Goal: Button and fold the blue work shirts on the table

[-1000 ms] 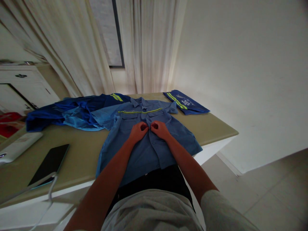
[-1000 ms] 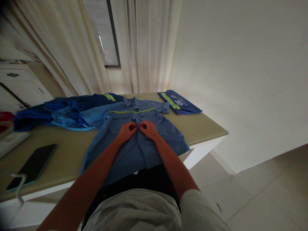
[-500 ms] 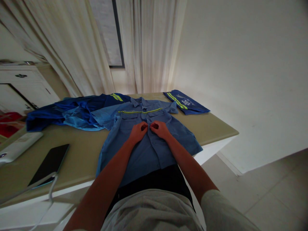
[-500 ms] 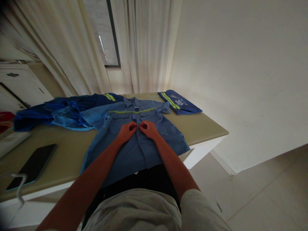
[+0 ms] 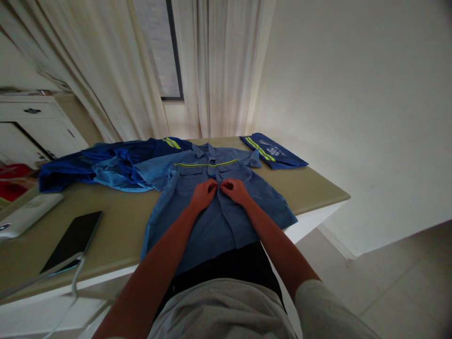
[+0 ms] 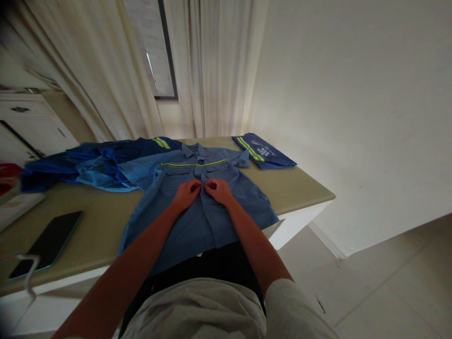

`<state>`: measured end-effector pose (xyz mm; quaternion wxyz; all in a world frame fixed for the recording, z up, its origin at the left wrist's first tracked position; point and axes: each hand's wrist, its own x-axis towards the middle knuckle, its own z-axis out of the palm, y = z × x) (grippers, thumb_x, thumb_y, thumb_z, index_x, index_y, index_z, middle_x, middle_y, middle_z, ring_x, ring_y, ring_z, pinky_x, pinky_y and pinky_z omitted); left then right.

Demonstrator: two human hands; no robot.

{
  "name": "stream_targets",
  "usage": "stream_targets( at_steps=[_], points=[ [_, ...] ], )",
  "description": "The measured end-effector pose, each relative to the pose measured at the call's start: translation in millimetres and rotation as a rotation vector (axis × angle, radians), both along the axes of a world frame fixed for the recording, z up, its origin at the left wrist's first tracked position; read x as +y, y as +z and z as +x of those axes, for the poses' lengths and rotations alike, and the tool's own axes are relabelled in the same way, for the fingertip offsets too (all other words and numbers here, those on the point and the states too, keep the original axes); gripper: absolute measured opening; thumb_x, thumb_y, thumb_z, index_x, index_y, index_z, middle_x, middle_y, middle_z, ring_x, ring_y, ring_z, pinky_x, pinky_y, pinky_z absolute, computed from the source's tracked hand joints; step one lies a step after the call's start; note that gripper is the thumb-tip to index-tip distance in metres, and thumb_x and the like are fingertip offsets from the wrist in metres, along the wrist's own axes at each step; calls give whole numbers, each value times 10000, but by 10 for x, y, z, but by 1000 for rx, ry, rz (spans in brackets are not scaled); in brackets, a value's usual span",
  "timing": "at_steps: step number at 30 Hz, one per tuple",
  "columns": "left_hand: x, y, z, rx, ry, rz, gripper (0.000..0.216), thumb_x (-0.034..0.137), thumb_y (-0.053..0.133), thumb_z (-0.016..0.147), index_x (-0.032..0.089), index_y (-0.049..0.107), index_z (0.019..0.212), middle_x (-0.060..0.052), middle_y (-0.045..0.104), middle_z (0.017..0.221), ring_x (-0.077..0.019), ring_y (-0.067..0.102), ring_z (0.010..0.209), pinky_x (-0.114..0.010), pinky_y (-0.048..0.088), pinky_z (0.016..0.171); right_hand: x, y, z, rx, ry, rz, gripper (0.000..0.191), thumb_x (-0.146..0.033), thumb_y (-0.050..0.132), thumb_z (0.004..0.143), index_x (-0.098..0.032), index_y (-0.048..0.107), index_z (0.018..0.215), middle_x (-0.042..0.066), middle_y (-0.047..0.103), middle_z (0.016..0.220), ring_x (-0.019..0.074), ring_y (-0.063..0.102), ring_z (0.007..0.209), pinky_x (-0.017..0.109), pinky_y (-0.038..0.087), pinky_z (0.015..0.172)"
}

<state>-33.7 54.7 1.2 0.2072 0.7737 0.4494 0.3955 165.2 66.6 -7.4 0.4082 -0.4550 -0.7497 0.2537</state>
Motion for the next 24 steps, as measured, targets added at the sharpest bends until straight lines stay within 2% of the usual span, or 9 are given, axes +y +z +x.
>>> stream_targets(
  at_steps=[10, 18, 22, 24],
  points=[
    [5, -11, -14, 144, -4, 112, 127, 165, 555, 925, 209, 674, 927, -49, 742, 877, -223, 695, 832, -347, 513, 808, -5, -4, 12, -65, 53, 38, 149, -227, 679, 905, -188, 797, 988, 42, 779, 865, 173, 675, 752, 282, 504, 736],
    [23, 11, 5, -3, 29, -73, 45, 217, 629, 879, 213, 672, 866, -25, 749, 827, -201, 706, 781, -320, 528, 761, 20, -1, -25, -145, 57, 74, 158, -137, 700, 842, -189, 772, 973, 26, 754, 861, 162, 649, 745, 274, 479, 739],
    [21, 24, 16, -51, 42, -132, 181, 370, 631, 918, 210, 690, 859, -40, 762, 834, -212, 716, 787, -331, 547, 754, -25, 33, -56, -224, 16, 108, 75, -154, 711, 849, -182, 748, 907, 17, 718, 815, 159, 621, 729, 273, 447, 722],
    [28, 16, 21, -92, 49, -157, 189, 394, 667, 893, 210, 689, 858, -45, 769, 849, -218, 726, 803, -336, 561, 765, -46, 48, -65, -237, -2, 117, 51, -163, 717, 856, -186, 743, 894, 12, 708, 805, 158, 612, 732, 271, 434, 722]
  ],
)
